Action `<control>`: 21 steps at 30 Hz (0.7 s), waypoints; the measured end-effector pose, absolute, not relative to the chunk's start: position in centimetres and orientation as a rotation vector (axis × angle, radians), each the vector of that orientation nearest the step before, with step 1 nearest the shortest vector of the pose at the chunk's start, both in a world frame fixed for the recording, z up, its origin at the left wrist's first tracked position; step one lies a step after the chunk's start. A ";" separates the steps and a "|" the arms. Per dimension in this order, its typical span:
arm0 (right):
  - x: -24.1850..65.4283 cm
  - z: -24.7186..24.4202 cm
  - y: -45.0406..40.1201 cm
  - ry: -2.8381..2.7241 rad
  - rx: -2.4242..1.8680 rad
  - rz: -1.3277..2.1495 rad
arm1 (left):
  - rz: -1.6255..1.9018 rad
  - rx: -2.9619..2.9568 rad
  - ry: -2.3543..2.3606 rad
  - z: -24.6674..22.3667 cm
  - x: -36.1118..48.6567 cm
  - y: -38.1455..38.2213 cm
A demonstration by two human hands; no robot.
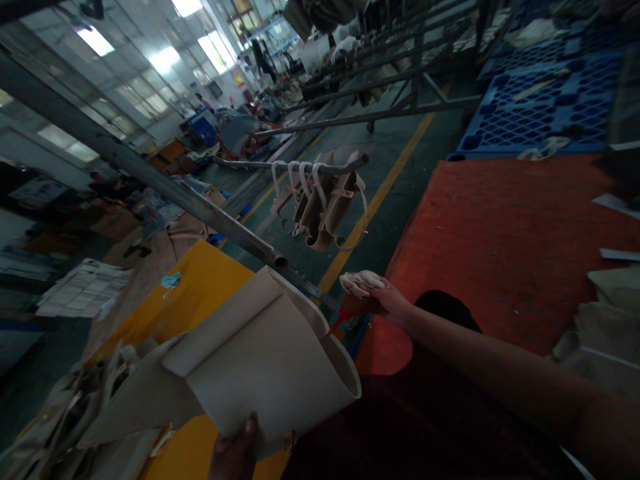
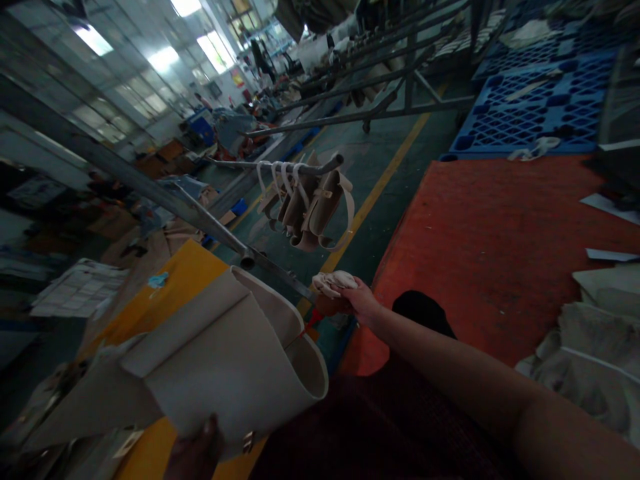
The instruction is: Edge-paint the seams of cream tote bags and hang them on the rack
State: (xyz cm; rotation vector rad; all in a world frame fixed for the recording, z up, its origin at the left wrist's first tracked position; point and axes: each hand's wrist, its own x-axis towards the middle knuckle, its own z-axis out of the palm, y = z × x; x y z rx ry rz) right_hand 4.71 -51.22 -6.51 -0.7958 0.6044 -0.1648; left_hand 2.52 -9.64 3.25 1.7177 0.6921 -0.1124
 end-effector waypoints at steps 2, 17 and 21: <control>4.7 -6.2 -51.2 0.654 -0.753 -0.146 | -0.126 1.744 0.666 3.3 2.1 -9.7; 3.4 -6.1 -51.0 0.702 -0.712 -0.159 | -0.147 1.637 0.644 3.0 2.2 -9.2; 3.3 -6.5 -50.8 0.716 -0.739 -0.175 | -0.171 1.596 0.681 2.5 2.6 -8.5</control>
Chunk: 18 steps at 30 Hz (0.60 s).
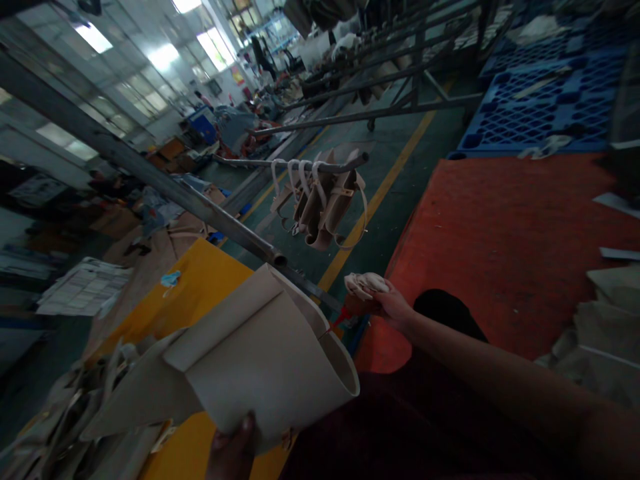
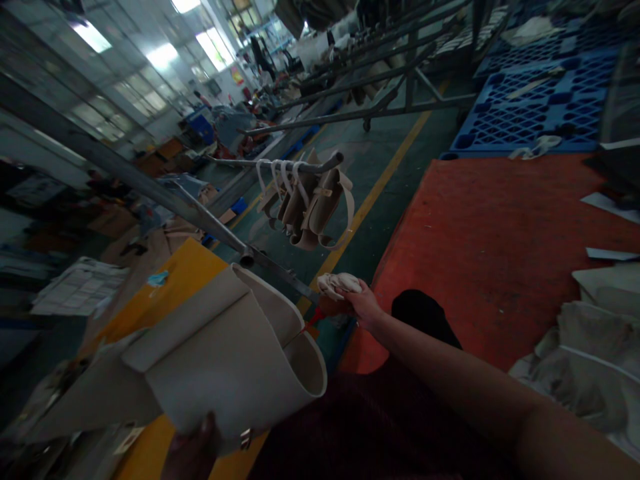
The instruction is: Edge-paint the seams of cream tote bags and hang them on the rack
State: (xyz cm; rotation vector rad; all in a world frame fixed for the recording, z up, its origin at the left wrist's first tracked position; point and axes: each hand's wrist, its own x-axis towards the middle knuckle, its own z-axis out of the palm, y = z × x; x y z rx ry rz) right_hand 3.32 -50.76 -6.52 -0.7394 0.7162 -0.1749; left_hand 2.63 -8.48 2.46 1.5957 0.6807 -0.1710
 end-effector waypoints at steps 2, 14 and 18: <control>3.2 -6.8 -50.6 0.719 -0.749 -0.175 | -0.110 1.601 0.670 2.1 2.6 -8.3; 2.5 -6.8 -50.3 0.701 -0.765 -0.268 | -0.021 1.764 0.580 2.7 1.9 -8.8; 3.0 -6.8 -50.8 0.742 -0.781 -0.294 | 0.005 1.665 0.609 2.3 1.9 -9.2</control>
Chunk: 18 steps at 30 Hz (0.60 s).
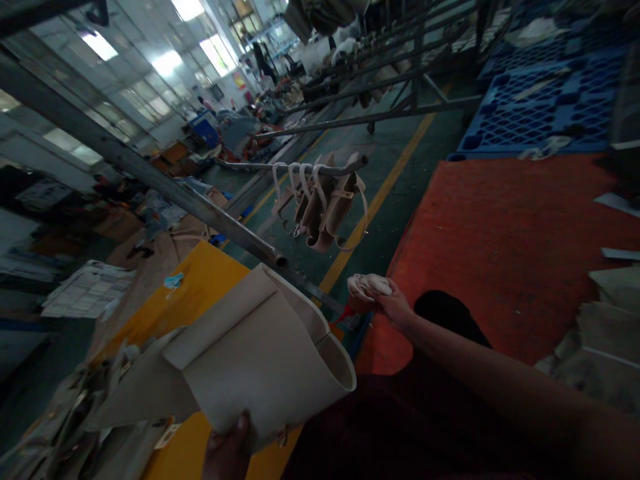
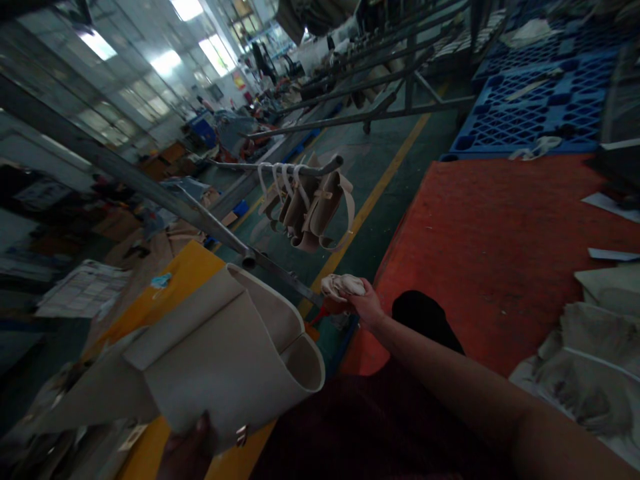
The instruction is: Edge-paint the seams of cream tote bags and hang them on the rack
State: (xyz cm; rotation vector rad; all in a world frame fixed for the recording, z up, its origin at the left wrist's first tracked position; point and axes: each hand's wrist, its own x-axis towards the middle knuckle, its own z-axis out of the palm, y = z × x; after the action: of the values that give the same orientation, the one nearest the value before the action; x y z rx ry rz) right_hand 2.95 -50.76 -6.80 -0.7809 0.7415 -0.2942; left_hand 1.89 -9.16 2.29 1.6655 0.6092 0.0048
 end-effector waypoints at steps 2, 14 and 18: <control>3.0 -6.6 -50.9 0.754 -0.765 -0.288 | -0.003 1.637 0.625 2.1 2.3 -9.0; 1.9 -5.5 -51.0 0.623 -0.746 -0.253 | 0.005 1.553 0.612 4.5 3.4 -10.5; 2.4 -6.0 -50.5 0.610 -0.702 -0.282 | -0.008 1.556 0.577 3.4 3.6 -9.6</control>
State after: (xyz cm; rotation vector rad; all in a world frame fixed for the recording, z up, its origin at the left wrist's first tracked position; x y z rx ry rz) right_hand 2.38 -50.55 -6.03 -0.7022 0.6098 -0.2819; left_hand 3.60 -9.64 3.43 1.5557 0.5765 -0.0084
